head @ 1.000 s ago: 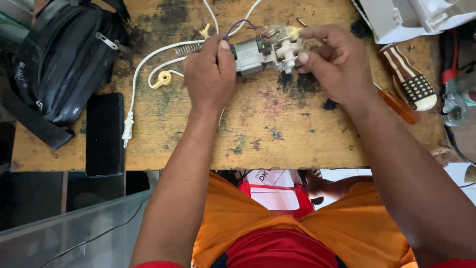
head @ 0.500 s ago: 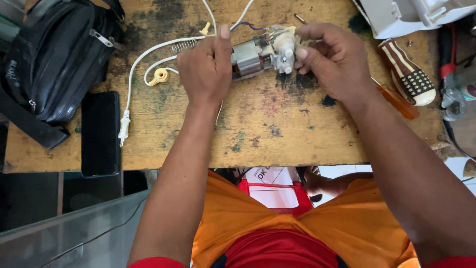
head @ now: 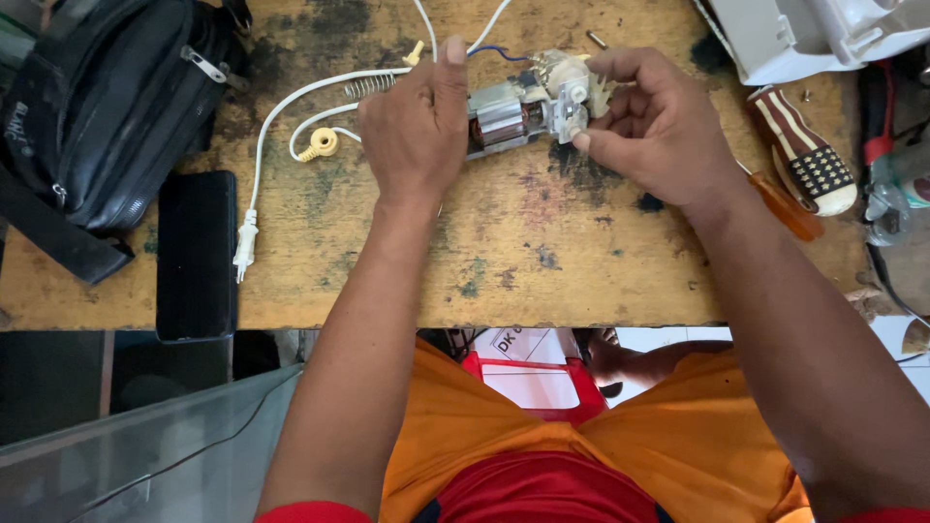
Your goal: The person assembles a small electrical device on a wooden workbench, connecting wires to a motor and attaching plastic gears and a white housing. They repeatedly adjust the components by hand, aligning parts and ensuring the wiring is secure throughout the process.
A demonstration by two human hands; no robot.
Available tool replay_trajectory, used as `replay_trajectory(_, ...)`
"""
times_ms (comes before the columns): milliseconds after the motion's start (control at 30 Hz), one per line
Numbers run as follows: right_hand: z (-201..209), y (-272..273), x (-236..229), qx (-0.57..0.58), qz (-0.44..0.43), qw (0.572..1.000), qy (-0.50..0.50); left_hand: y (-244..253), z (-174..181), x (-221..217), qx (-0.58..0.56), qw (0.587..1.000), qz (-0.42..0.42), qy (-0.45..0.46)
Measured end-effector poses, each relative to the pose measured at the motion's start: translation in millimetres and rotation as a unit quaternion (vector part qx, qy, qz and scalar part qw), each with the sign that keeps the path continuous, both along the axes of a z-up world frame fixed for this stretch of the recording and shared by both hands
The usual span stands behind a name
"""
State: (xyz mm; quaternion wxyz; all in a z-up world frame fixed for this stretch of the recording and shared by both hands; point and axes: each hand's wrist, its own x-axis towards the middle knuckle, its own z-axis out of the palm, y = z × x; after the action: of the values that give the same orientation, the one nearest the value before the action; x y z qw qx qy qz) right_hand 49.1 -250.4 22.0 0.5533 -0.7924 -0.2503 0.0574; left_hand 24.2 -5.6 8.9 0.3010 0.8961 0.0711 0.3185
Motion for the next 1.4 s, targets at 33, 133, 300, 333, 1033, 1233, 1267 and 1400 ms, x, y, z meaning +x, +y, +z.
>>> replay_trajectory(33,0,2,-1,-0.001,0.0,1.0,0.001,0,-1,0,-0.001,1.0,0.0,0.001)
replay_trajectory(133,1,7,-1,-0.04,-0.038,0.998,-0.02,-1,-1,0,0.001,1.0,-0.002,-0.007)
replay_trajectory(300,11,15,-7,-0.087,-0.08,0.992,-0.046,-2,-1,-1,-0.018,1.0,-0.004,0.005)
replay_trajectory(333,11,16,-6,-0.088,-0.08,0.992,-0.047,-2,0,0,-0.019,1.0,-0.004,0.004)
replay_trajectory(1033,6,13,1,-0.081,-0.094,0.992,-0.03,0,-1,1,-0.003,1.0,-0.005,0.0)
replay_trajectory(1233,3,7,2,-0.066,-0.064,0.995,-0.025,-1,-2,-2,-0.026,0.999,-0.026,0.023)
replay_trajectory(1267,0,5,4,-0.049,-0.056,0.995,-0.07,-1,-1,-2,-0.03,0.999,-0.026,0.027)
replay_trajectory(1400,-10,2,9,-0.03,-0.039,0.98,-0.194,-1,-4,-3,-0.033,0.999,-0.025,0.006)
